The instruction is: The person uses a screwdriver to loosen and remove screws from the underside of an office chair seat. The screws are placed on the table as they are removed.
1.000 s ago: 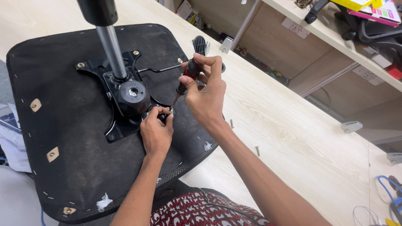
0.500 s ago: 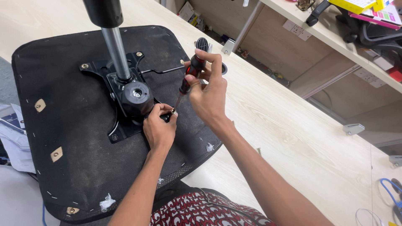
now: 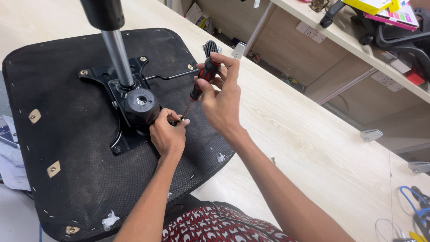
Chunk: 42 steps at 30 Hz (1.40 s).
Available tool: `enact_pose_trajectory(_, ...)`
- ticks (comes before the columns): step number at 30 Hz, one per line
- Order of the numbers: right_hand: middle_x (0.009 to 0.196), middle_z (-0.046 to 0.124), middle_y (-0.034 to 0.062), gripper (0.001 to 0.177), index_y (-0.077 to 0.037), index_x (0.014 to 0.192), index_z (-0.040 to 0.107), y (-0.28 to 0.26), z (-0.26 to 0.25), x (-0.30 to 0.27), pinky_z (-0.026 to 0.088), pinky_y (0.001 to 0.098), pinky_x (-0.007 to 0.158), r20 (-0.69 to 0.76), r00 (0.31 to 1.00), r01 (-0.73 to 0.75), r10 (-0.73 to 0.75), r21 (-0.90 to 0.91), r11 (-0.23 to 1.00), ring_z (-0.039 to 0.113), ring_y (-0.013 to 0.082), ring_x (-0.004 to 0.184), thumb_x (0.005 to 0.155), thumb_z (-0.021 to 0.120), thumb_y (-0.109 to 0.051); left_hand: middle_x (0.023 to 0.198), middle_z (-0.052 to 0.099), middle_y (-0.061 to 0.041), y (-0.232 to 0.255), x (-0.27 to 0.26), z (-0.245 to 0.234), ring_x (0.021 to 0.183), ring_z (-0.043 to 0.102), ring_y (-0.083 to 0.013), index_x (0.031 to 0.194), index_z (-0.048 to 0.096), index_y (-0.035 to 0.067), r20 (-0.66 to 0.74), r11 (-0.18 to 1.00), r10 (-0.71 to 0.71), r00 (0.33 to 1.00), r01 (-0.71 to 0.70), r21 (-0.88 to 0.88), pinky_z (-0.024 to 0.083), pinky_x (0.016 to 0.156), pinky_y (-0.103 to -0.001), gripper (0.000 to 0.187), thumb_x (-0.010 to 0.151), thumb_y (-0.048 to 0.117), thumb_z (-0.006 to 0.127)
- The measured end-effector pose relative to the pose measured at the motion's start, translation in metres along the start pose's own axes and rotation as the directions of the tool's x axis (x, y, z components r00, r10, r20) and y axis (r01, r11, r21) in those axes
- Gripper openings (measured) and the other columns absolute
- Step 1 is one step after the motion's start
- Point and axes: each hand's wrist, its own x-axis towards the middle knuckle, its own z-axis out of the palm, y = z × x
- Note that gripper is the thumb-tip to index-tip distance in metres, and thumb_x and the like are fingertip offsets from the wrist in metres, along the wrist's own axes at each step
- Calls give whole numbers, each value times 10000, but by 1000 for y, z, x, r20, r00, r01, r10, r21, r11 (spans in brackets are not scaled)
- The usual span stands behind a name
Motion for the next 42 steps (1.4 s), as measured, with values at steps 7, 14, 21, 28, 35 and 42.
enact_pose_trajectory(7, 1299, 626, 165, 532, -153, 1391, 335, -4, -10, 3, 706, 323, 697, 66, 998, -4, 2, 32, 999, 722, 258, 1110, 995, 641, 28, 838, 734, -39, -2, 1, 7, 841, 729, -238, 833, 628, 88, -36, 998, 59, 998, -59, -1, 553, 800, -451, 282, 746, 115, 895)
enact_pose_trajectory(14, 1242, 684, 157, 521, -145, 1367, 344, -4, -14, 2, 679, 301, 665, 1, 1000, -16, 15, 38, 999, 774, 231, 1037, 969, 600, 73, 813, 726, -40, 1, -6, 0, 822, 729, -210, 786, 615, 69, -18, 989, 131, 991, -132, -61, 546, 838, -430, 281, 728, 74, 889)
enact_pose_trajectory(21, 1234, 670, 125, 419, -148, 1378, 335, -9, -42, 1, 683, 293, 671, 16, 999, -47, 47, 41, 998, 737, 197, 1053, 1051, 568, -27, 834, 722, -56, 20, -20, 7, 831, 730, -214, 804, 608, 60, 104, 983, 157, 982, -146, -108, 564, 783, -400, 284, 742, 91, 884)
enact_pose_trajectory(28, 1142, 668, 107, 399, -124, 1388, 360, -6, -83, -23, 642, 339, 842, -121, 990, 59, -68, -81, 995, 733, 201, 998, 1098, 633, -102, 856, 708, -60, 48, -54, 34, 834, 718, -215, 819, 627, 54, 290, 972, 227, 930, -196, -131, 553, 749, -395, 260, 731, 74, 871)
enact_pose_trajectory(35, 1155, 660, 119, 321, -131, 1348, 343, -1, -143, -70, 569, 230, 587, -290, 957, -49, 20, -92, 995, 748, 183, 954, 1129, 576, -154, 902, 698, -41, 58, -80, 70, 865, 708, -220, 863, 632, 60, 470, 938, 345, 813, -291, -187, 553, 705, -390, 231, 744, 22, 827)
enact_pose_trajectory(42, 1177, 619, 137, 323, -133, 1363, 317, 4, -195, -105, 603, 244, 597, -443, 891, -141, 98, -64, 988, 762, 226, 984, 1136, 542, -180, 880, 707, -60, 68, -102, 97, 775, 736, -236, 877, 634, 60, 598, 942, 330, 730, -290, -167, 567, 657, -385, 199, 797, 43, 815)
